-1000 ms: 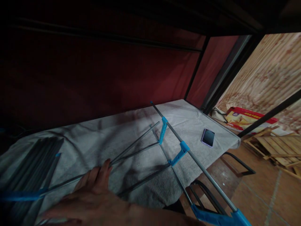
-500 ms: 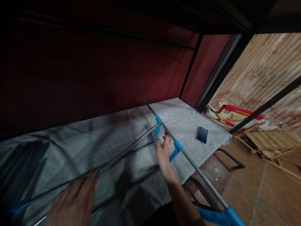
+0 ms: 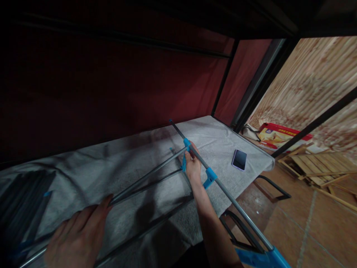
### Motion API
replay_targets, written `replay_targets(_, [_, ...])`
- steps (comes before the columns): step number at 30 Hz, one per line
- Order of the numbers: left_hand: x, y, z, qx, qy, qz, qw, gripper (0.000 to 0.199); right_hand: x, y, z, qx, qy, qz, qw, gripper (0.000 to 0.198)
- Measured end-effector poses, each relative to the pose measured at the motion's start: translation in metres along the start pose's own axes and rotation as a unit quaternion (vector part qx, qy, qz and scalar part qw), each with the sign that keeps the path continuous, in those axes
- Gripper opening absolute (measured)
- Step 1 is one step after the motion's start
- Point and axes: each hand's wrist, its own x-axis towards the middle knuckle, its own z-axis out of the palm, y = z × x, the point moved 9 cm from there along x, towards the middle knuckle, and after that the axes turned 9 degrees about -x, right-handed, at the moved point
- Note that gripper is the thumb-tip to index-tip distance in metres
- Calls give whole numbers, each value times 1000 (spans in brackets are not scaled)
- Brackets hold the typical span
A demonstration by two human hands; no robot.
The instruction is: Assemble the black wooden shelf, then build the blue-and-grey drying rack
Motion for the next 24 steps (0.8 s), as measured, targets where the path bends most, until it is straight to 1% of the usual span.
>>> replay_targets(5, [14,-10,-3,8,8,15,1000,34,2,1,-1,-22,-1,-5,1000,45])
replay_targets(9, [28,-21,-1,1,-19,25,1000,37,3,0,-1,-33,-6,-13,999,43])
replay_targets(11, [35,-27,-1,-10,-23,30,999,40,2,0,-1,-42,-4,-14,999,43])
replay_targets(14, [43,-34,0,-35,-14,40,998,41,2,-1,0,-65,-2,-14,998,44])
replay_targets(17, [46,-39,5,-48,-12,47,998,42,2,-1,0,-48,3,-19,999,44])
replay_targets(21, [47,-38,6,-32,7,60,998,44,1,-2,1,-30,17,-23,999,40])
replay_targets(24, [49,-37,2,-39,22,60,997,45,0,-3,1,-36,22,-17,999,42])
